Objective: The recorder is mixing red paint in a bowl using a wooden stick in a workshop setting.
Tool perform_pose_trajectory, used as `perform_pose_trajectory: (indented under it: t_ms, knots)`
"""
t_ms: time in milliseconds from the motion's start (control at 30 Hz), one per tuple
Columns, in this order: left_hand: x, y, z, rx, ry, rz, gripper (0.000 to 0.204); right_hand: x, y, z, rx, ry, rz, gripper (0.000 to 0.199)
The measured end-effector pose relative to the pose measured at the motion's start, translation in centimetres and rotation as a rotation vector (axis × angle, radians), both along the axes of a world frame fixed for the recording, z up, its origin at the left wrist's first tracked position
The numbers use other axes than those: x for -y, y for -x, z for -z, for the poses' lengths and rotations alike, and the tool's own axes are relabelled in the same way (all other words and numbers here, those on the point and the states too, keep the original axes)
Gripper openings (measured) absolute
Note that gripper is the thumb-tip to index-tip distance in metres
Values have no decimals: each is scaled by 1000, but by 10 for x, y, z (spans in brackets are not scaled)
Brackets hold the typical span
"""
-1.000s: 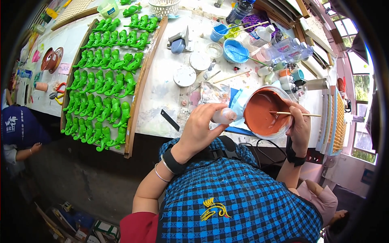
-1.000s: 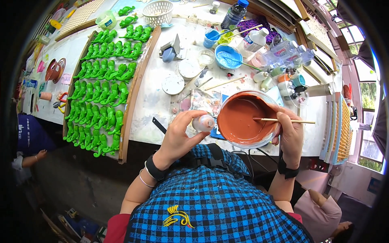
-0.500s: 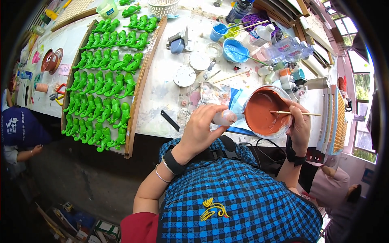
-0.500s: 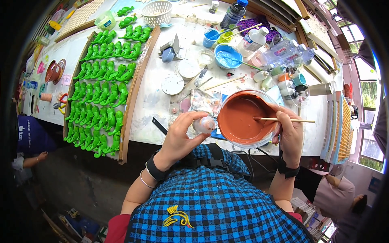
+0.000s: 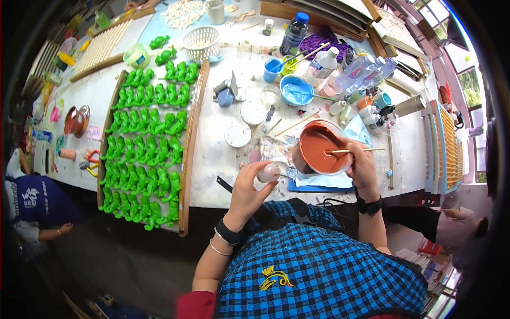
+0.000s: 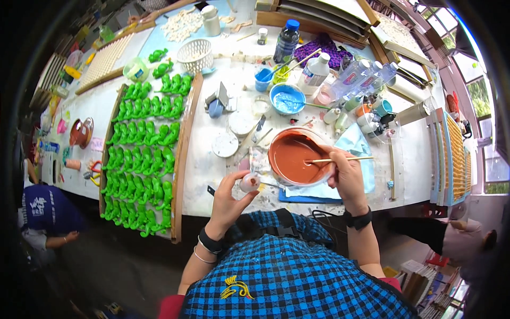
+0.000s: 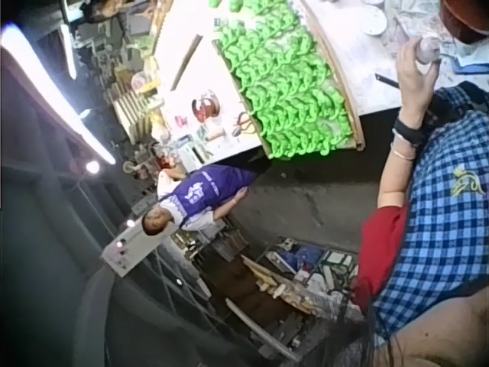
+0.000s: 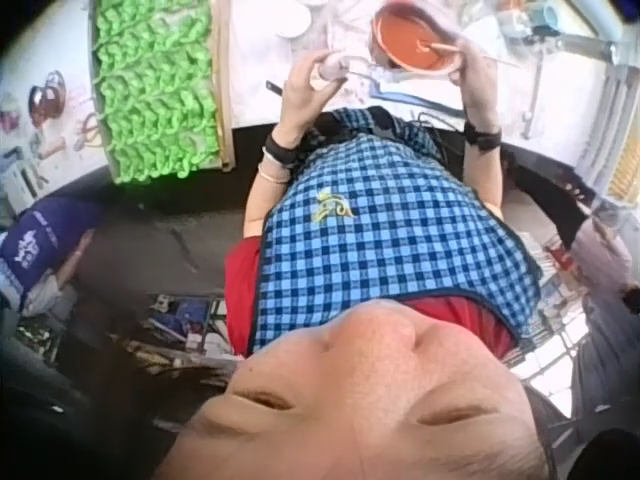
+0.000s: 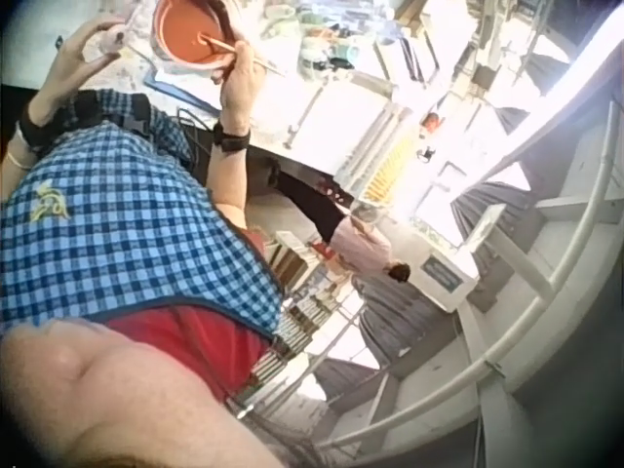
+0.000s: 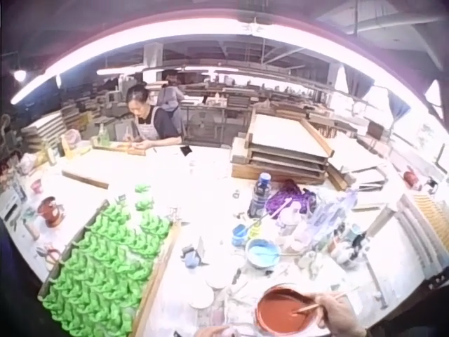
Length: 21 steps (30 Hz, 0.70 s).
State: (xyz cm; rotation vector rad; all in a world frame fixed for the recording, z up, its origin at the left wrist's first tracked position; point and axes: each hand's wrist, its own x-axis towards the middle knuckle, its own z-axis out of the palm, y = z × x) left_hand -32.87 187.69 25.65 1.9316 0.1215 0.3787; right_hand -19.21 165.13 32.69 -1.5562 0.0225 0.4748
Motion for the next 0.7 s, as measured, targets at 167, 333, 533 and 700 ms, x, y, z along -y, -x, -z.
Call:
perform_pose_trajectory:
  t_ms: [167,333,533,700]
  knots:
    - [-16,14,2,-112,34,-141,42,-22,-15,58,-23,-132,124,33]
    - [-30,24,1,-116,93,-271,43,-47,-30,134,18,-131,268,32]
    - [-39,37,-16,-112,233,-344,43,-80,-46,193,24,-165,371,27]
    - [-43,51,-15,-69,389,-432,45,-91,-50,174,3,-159,269,33]
